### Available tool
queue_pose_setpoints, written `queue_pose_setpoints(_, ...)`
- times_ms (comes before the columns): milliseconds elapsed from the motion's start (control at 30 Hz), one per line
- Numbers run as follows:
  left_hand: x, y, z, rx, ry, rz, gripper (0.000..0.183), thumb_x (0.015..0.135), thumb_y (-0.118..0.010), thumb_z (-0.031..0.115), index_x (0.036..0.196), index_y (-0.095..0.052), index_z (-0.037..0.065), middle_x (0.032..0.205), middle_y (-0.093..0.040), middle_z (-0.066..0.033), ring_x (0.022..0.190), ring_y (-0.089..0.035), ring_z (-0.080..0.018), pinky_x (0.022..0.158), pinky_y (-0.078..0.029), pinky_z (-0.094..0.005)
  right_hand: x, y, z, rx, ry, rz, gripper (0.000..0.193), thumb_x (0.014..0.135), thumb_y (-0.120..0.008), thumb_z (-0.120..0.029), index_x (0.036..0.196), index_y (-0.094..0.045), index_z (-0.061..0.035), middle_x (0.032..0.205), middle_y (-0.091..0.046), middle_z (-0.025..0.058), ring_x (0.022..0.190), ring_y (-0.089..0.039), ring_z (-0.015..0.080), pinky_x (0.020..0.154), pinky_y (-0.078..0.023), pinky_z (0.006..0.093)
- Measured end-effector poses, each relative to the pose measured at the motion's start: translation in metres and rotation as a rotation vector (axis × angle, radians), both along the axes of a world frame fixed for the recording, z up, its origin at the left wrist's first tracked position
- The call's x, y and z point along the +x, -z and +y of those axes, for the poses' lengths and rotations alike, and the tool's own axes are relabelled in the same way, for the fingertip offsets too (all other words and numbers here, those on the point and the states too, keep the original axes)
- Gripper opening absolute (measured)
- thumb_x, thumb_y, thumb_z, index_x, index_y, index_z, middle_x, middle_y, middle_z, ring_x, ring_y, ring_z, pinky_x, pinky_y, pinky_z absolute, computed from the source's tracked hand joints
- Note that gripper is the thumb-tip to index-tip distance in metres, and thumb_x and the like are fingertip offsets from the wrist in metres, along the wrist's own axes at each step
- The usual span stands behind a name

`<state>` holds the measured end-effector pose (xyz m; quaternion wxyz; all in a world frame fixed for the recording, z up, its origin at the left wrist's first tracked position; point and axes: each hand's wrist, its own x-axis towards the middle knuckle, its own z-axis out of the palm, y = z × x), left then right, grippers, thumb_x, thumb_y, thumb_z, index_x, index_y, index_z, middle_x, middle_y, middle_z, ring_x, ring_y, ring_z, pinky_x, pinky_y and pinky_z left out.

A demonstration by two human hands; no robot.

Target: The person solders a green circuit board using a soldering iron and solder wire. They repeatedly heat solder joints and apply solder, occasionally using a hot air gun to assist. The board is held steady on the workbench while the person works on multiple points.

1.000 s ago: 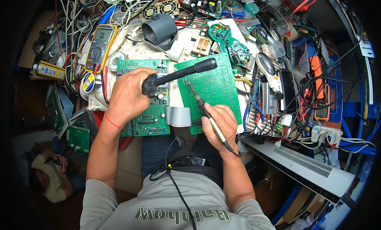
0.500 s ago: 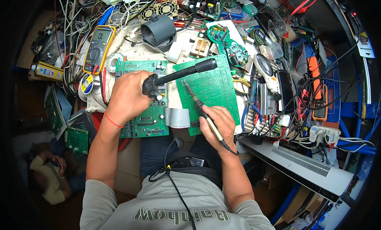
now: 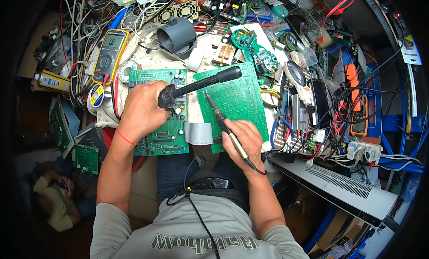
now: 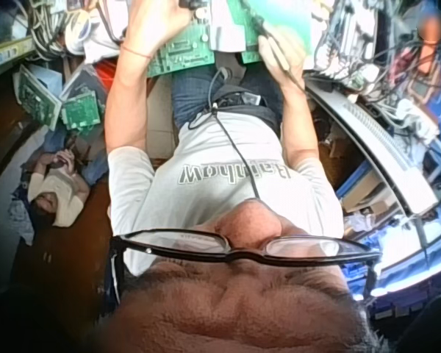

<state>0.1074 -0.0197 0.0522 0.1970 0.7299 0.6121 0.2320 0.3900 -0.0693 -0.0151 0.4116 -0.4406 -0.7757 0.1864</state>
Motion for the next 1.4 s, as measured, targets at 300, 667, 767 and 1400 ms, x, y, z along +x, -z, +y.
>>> queue_pose_setpoints(300, 0.0, 0.0, -0.001, 0.003, -0.01, -0.039, 0.016, 0.077, -0.067, 0.0, 0.092, -0.073, -0.002, 0.086, -0.07, -0.0254, 0.086, -0.069, -0.0462, 0.075, -0.054, -0.0494, 0.0, 0.0, 0.0, 0.014, -0.006, 0.004, 0.038, 0.08, -0.08, 0.0, 0.117, -0.073, 0.0018, 0.101, -0.075, 0.0165, 0.09, -0.072, 0.0335, 0.083, -0.059, 0.0409)
queue_pose_setpoints(667, -0.001, 0.0, 0.0, -0.021, -0.006, -0.027, 0.018, 0.077, -0.066, -0.001, 0.094, -0.073, -0.002, 0.089, -0.071, -0.0259, 0.089, -0.069, -0.0465, 0.077, -0.054, -0.0494, -0.003, 0.0, -0.001, 0.047, -0.002, -0.048, 0.04, 0.079, -0.082, -0.001, 0.118, -0.073, 0.0016, 0.099, -0.075, 0.0164, 0.09, -0.072, 0.0342, 0.083, -0.059, 0.0423)
queue_pose_setpoints(767, 0.0, 0.003, 0.0, 0.001, -0.008, -0.033, 0.018, 0.074, -0.066, -0.001, 0.091, -0.071, -0.001, 0.089, -0.07, -0.0244, 0.088, -0.068, -0.0463, 0.078, -0.054, -0.0508, -0.006, 0.002, -0.003, 0.078, -0.004, -0.061, 0.04, 0.079, -0.082, -0.001, 0.117, -0.073, 0.002, 0.098, -0.075, 0.0164, 0.089, -0.072, 0.0341, 0.083, -0.058, 0.0433)
queue_pose_setpoints(1400, 0.002, 0.002, 0.002, 0.021, -0.009, -0.003, 0.016, 0.072, -0.065, -0.001, 0.088, -0.068, -0.001, 0.091, -0.07, -0.0216, 0.089, -0.068, -0.0453, 0.079, -0.054, -0.0519, -0.007, 0.01, -0.004, 0.158, -0.017, -0.067, 0.042, 0.081, -0.083, -0.004, 0.121, -0.071, 0.0022, 0.096, -0.074, 0.0161, 0.088, -0.071, 0.0334, 0.087, -0.057, 0.046)
